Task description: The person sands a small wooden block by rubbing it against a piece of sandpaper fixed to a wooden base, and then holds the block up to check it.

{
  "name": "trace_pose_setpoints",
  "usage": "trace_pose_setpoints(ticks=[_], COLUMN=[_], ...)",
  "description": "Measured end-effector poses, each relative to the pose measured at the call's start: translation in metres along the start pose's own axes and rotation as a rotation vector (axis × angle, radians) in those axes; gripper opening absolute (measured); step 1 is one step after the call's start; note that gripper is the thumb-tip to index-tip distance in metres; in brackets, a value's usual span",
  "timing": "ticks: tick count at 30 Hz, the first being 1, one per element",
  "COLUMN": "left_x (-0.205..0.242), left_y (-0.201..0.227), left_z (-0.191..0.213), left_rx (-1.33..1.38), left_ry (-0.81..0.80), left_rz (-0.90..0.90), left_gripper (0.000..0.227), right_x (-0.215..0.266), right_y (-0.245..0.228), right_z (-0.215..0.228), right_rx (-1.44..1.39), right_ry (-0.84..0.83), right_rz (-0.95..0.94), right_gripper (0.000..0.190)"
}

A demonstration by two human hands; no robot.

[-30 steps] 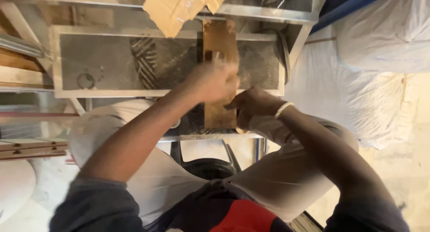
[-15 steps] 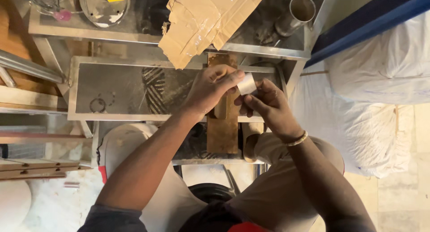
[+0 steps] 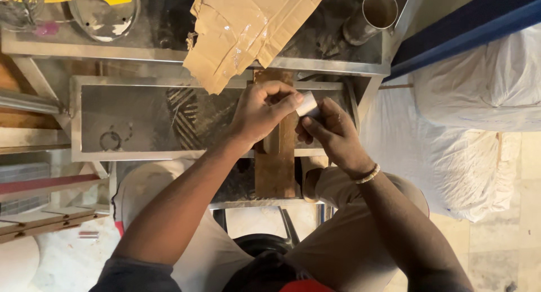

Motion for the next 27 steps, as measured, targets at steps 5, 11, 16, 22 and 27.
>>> trace_pose_setpoints(ticks=[5, 11, 16, 22, 27], left_x=[0.003, 0.002, 0.004, -0.001, -0.002], left_y=[-0.006, -0.012, -0.005, -0.002, -0.007], left_z=[0.006, 0.004, -0.005, -0.001, -0.003], left_rx=[-0.024, 0.104, 0.154, -0.073, -0.026], left_ry=[-0.013, -0.031, -0.073, 0.021, 0.021], left_rz=[0.012, 0.015, -0.048, -0.087, -0.07], left_gripper=[0.022, 0.02, 0.029, 0.033, 0.034], right_x=[-0.001, 0.0, 0.0, 0.001, -0.001], right_y=[0.001, 0.007, 0.015, 0.013, 0.011], right_z=[0.003, 0.003, -0.003, -0.003, 0.005], right_rx=[-0.002, 0.011, 0.019, 0.071, 0.128], right_ry=[0.02, 0.007, -0.034, -0.025, -0.007], right_rz=[-0.017, -0.016, -0.022, -0.036, 0.0], right_gripper=[0.012, 0.012, 0.011, 0.013, 0.008])
Point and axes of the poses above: each hand's wrist, its own x-axis away from the middle knuckle, its own z-axis out of the back of the hand, y = z × x, the point moved 5 cm from there along -x, towards the middle knuckle, and after that the axes turned 11 degrees about -x, right-handed, at the moved point
